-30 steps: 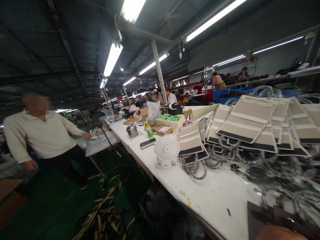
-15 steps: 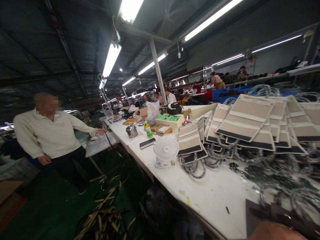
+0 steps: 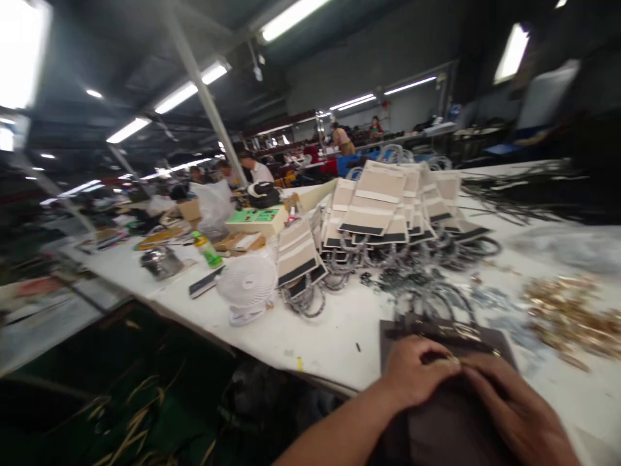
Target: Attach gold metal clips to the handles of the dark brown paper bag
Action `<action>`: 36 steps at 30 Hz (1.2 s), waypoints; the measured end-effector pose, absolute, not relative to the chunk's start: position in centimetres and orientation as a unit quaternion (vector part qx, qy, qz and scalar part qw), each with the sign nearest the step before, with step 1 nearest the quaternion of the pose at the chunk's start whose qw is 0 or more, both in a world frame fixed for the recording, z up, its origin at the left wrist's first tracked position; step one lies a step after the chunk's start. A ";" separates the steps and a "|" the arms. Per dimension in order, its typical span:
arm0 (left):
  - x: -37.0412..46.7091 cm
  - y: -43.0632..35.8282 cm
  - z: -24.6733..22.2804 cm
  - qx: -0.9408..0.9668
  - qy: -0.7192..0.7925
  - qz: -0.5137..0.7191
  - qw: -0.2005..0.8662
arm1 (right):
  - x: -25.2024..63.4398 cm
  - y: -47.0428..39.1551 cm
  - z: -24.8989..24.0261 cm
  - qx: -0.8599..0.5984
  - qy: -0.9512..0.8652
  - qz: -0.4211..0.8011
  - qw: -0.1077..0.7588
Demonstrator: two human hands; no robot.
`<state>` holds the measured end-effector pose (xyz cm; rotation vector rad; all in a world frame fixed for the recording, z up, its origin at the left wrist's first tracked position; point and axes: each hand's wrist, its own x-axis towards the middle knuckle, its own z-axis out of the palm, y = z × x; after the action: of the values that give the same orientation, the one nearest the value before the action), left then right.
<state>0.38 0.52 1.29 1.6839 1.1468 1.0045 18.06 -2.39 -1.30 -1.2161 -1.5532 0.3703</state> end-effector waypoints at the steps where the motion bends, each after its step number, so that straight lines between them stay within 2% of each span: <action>1: 0.4 0.9 1.5 0.667 0.452 0.406 0.431 | 18.6 -2.6 -1.4 -0.528 -0.644 0.179 0.523; 6: 0.3 2.3 1.7 0.651 0.413 0.414 0.484 | 19.0 -1.9 -0.8 -0.541 -0.624 0.251 0.505; 15: 0.4 2.6 2.0 0.704 0.404 0.401 0.425 | 19.2 -1.5 0.4 -0.494 -0.638 0.310 0.503; 17: 0.5 2.3 2.0 0.718 0.406 0.407 0.392 | 19.3 -1.4 0.2 -0.501 -0.626 0.311 0.510; 20: 0.6 1.8 1.8 0.740 0.421 0.440 0.286 | 19.2 -1.4 -0.2 -0.525 -0.599 0.308 0.520; 24: 0.4 1.7 1.3 0.711 0.503 0.461 0.172 | 19.1 -1.4 -0.3 -0.563 -0.576 0.304 0.509; 28: 0.2 2.4 1.5 0.657 0.576 0.433 0.222 | 19.1 -1.5 -0.1 -0.542 -0.591 0.310 0.511; 36: 1.2 5.4 3.0 0.637 0.599 0.401 0.272 | 19.1 -2.0 0.1 -0.459 -0.645 0.322 0.519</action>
<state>1.17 5.40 3.03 1.7162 1.6134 1.0794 19.11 -1.97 0.14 -1.1019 -1.5463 0.7727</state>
